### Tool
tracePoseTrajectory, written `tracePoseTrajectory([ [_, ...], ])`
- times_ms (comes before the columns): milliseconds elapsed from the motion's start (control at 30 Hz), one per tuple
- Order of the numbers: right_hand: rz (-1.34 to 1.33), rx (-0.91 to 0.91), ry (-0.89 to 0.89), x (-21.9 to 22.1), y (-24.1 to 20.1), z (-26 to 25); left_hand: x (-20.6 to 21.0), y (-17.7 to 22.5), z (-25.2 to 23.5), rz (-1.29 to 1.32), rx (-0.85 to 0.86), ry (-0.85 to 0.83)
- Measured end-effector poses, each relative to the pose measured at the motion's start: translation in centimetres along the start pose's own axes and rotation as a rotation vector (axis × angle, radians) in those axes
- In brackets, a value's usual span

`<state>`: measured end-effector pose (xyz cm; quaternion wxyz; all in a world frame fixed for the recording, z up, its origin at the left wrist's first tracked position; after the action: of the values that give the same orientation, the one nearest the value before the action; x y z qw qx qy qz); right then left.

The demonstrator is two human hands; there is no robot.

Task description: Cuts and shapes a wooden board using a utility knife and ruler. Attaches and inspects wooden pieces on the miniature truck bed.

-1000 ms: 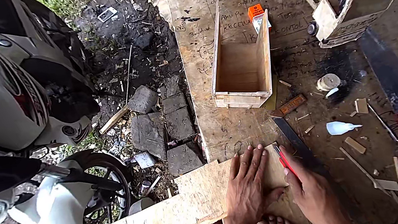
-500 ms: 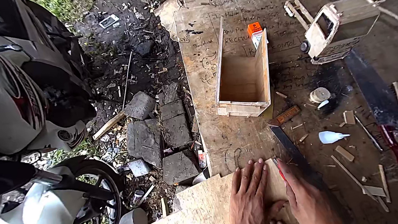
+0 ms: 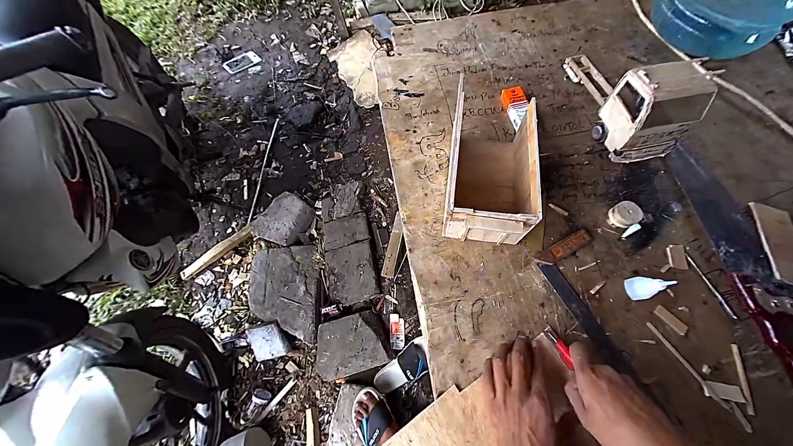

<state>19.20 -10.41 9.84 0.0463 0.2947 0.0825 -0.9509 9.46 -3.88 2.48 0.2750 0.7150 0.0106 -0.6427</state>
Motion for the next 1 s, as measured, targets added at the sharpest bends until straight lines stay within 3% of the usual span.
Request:
tracePoseTrajectory([
  [167,0.033,-0.036,0.042,0.2,0.1,0.1,1.3,0.6,1.4,-0.057,0.032,0.008],
  [367,0.06,-0.043,-0.012,-0.5,0.0,-0.3,1.2,-0.1,1.5,0.033,0.036,-0.075],
  [1000,0.086,-0.066,-0.118,-1.0,0.5,-0.5,0.8,-0.1,1.4,-0.025,0.014,-0.087],
])
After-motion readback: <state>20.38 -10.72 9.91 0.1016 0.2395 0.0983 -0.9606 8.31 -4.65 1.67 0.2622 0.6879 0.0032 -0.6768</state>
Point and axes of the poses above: each hand's wrist, its own z-axis away from the middle knuckle, its own x-axis out of the palm, y = z × x, the point moved 3 cm from there along -z, towards the middle knuckle, and after that the axes turned 14 degrees about -z, right-handed, at the moved point
